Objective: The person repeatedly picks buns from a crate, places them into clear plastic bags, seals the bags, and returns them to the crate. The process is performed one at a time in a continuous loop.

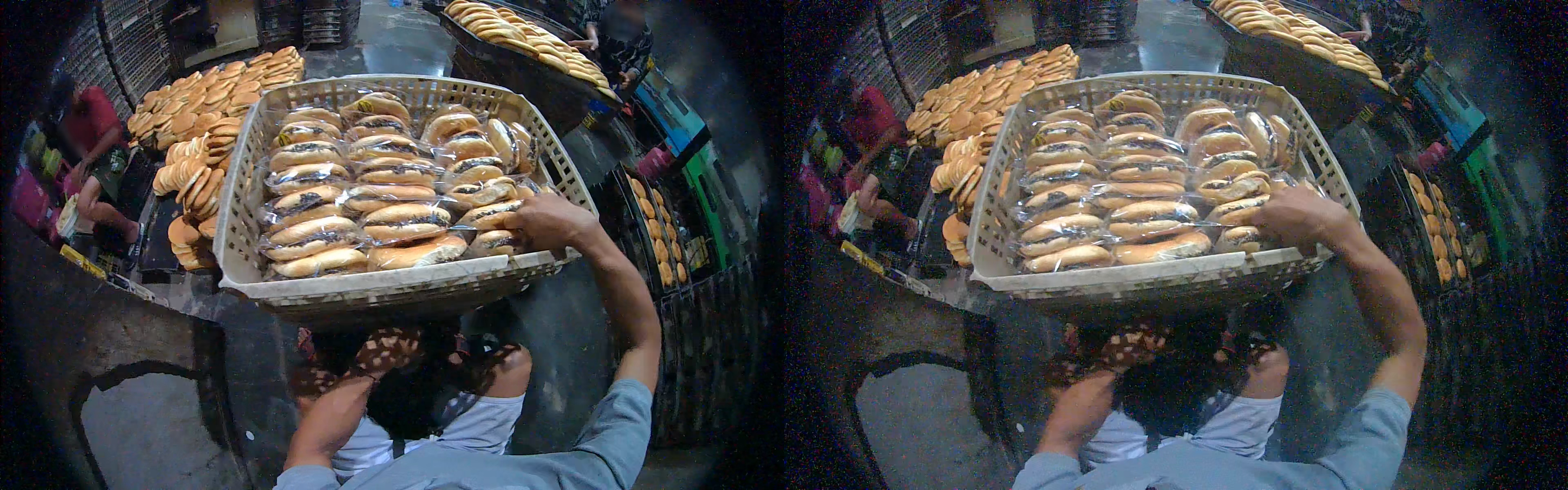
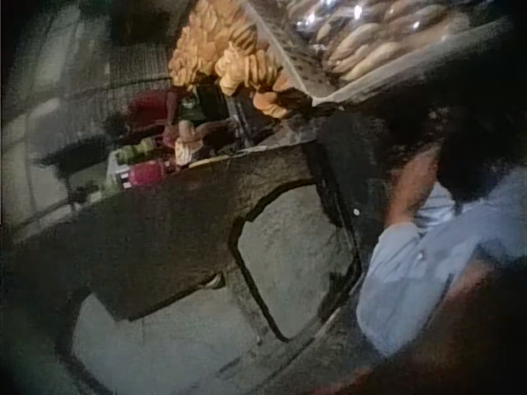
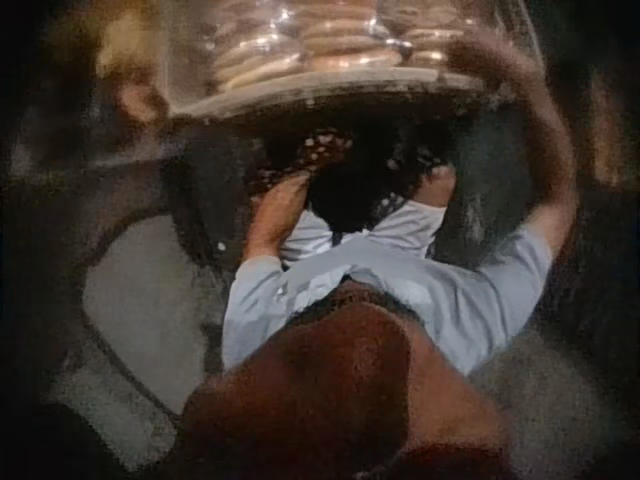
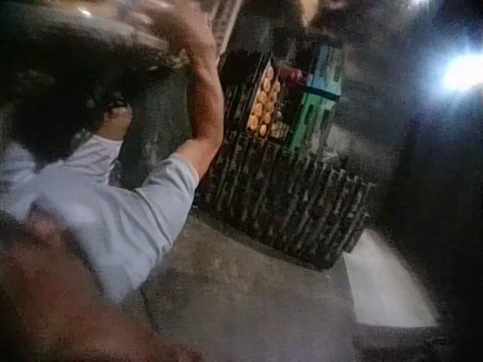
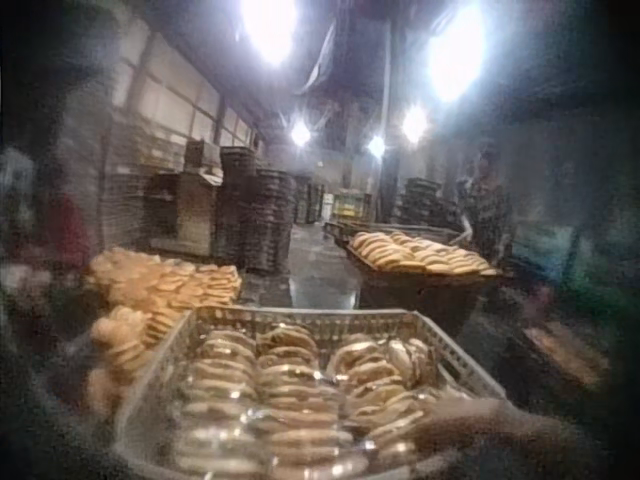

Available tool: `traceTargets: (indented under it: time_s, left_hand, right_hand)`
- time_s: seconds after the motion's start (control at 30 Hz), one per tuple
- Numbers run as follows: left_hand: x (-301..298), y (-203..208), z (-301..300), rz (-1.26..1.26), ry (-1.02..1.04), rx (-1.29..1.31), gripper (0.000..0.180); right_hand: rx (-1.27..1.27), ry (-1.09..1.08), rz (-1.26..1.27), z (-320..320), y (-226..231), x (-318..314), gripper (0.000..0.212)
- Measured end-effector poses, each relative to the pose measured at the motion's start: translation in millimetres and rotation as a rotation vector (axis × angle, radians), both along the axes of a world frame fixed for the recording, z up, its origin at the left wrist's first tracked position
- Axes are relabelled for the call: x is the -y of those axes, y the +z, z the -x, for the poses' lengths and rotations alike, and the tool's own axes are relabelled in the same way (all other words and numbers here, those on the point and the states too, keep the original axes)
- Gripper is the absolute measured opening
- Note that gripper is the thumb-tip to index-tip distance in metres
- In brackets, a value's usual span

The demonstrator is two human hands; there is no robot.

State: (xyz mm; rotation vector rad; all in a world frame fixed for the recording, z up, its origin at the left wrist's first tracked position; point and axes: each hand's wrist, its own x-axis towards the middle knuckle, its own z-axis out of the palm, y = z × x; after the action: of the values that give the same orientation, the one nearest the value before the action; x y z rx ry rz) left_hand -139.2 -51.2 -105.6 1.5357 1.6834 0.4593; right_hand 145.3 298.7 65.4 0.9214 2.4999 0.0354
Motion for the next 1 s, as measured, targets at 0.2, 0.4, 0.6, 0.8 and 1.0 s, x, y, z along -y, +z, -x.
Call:
traceTargets:
  time_s: [0.2,0.4,0.6,0.8,1.0]
  left_hand:
    - [0.9,-3.9,8.5,-0.024,0.033,0.016,0.045]
    - [1.6,-4.5,10.7,-0.031,0.046,0.034,0.045]
    - [6.1,-3.5,12.3,0.038,0.143,0.030,0.045]
    - [9.0,1.6,13.5,0.067,0.161,0.033,0.045]
    - [7.3,15.2,7.7,0.076,0.162,0.076,0.045]
  right_hand:
    - [-0.164,0.051,0.077,26.5,53.8,-33.1,0.023]
    - [-0.467,0.018,-0.407,123.5,12.5,-146.6,0.020]
    - [-0.550,-0.280,-0.338,210.4,-34.9,-207.2,0.030]
    - [-0.623,-0.196,-0.559,208.8,-42.3,-208.5,0.020]
    - [-1.122,0.190,-0.837,191.4,14.1,-168.7,0.017]
